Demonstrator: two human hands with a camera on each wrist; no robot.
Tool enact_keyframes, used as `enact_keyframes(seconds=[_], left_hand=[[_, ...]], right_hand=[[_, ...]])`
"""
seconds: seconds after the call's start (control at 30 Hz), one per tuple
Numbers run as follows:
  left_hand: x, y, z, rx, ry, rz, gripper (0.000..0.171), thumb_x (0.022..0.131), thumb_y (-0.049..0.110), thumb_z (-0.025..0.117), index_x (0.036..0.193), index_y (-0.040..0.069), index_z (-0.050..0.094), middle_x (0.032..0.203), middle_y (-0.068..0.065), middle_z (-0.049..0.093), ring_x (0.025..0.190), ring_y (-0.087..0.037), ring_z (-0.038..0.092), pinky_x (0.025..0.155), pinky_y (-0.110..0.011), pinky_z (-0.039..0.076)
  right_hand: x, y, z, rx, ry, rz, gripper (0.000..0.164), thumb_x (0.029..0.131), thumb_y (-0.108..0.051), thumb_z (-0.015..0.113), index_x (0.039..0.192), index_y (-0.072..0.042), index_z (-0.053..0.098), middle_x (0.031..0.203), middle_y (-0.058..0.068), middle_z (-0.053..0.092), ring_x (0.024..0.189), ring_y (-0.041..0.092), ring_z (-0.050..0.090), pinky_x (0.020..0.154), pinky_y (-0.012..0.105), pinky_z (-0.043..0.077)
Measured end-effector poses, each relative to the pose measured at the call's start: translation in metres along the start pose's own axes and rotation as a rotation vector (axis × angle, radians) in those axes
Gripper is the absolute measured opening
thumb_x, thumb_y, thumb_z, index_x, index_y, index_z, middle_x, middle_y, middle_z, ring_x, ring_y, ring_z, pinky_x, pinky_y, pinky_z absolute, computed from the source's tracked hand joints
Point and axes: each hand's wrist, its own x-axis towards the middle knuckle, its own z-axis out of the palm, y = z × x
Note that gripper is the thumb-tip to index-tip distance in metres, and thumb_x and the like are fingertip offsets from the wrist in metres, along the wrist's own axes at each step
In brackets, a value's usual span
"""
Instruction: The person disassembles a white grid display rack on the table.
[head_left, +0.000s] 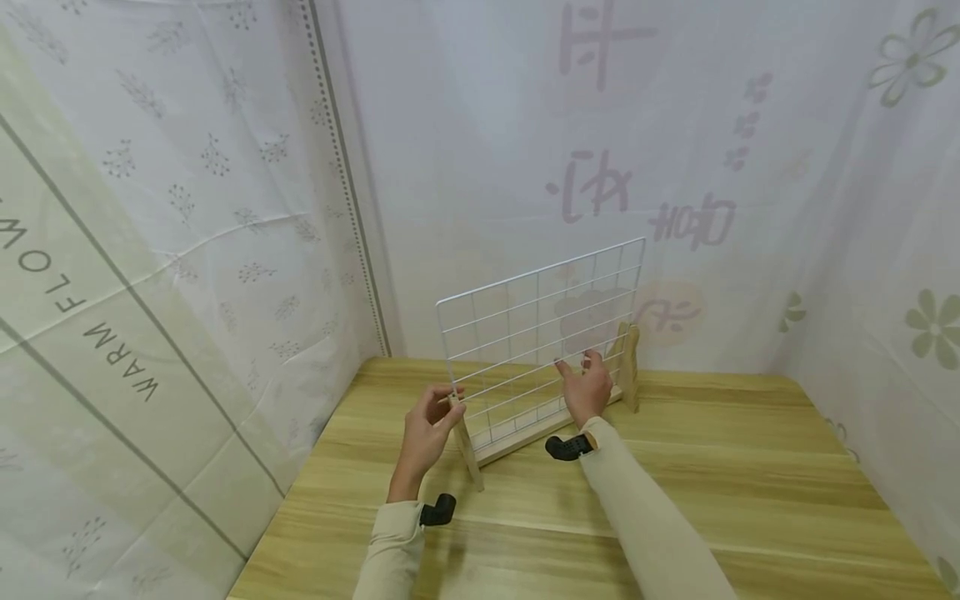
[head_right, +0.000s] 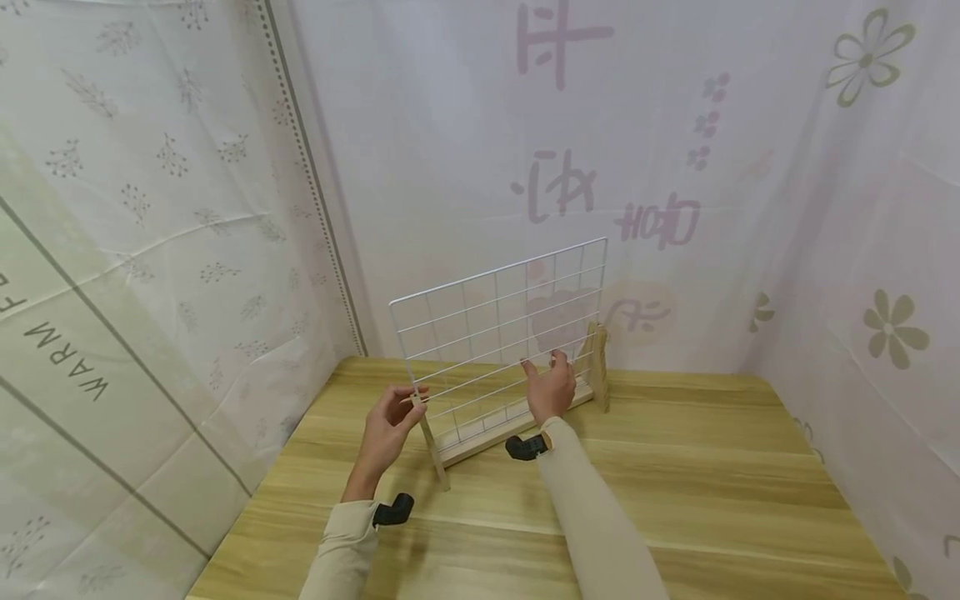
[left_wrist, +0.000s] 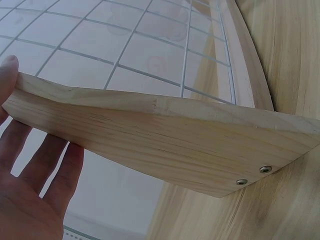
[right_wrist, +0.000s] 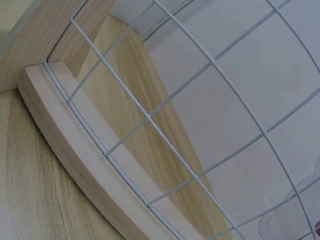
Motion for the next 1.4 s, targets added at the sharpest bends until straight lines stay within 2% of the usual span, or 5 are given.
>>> enact_keyframes(seconds=[0.33,0.67,0.93,1.2,1.4], left_hand=[[0.005,-0.026,0.003,-0.003,0.033,0.015,0.028,0.097,0.011,0.066,0.123,0.005,0.059,0.134,-0.010,0.066,0.120,-0.037,0.065,0.100,-0.045,0.056],[0.004,-0.029,0.004,0.003,0.019,0.070,0.029,0.096,0.019,0.069,0.121,0.008,0.061,0.131,-0.008,0.069,0.116,-0.037,0.068,0.101,-0.049,0.055],[0.006,-0.031,0.003,-0.002,0.037,0.052,0.027,0.096,0.012,0.068,0.122,0.007,0.060,0.129,-0.012,0.068,0.117,-0.035,0.068,0.104,-0.054,0.052],[0.001,-0.013,0.002,0.009,0.016,0.018,0.033,0.097,0.007,0.065,0.126,-0.005,0.057,0.128,-0.019,0.068,0.117,-0.038,0.067,0.101,-0.050,0.054],[-0.003,0.003,0.001,-0.006,0.013,0.052,0.027,0.096,0.004,0.065,0.122,-0.001,0.059,0.131,-0.018,0.067,0.115,-0.040,0.067,0.097,-0.041,0.058]], right_hand=[[0.001,-0.002,0.000,0.006,0.001,-0.001,0.060,0.089,-0.033,0.078,0.134,-0.002,0.055,0.126,0.025,0.063,0.115,0.044,0.058,0.098,0.059,0.045],[0.004,-0.006,-0.005,0.012,-0.005,0.005,0.060,0.090,-0.034,0.076,0.136,-0.002,0.055,0.126,0.025,0.062,0.116,0.043,0.057,0.099,0.058,0.045],[0.007,-0.014,-0.006,0.011,0.008,-0.028,0.059,0.089,-0.035,0.077,0.133,-0.002,0.057,0.123,0.025,0.064,0.113,0.042,0.059,0.102,0.057,0.042],[0.010,-0.017,-0.006,0.026,0.004,-0.042,0.058,0.090,-0.033,0.076,0.135,-0.002,0.056,0.124,0.024,0.063,0.112,0.041,0.059,0.099,0.057,0.045],[0.012,-0.024,-0.009,0.028,0.016,-0.062,0.058,0.091,-0.034,0.076,0.136,-0.003,0.056,0.124,0.023,0.062,0.111,0.041,0.059,0.098,0.057,0.044]])
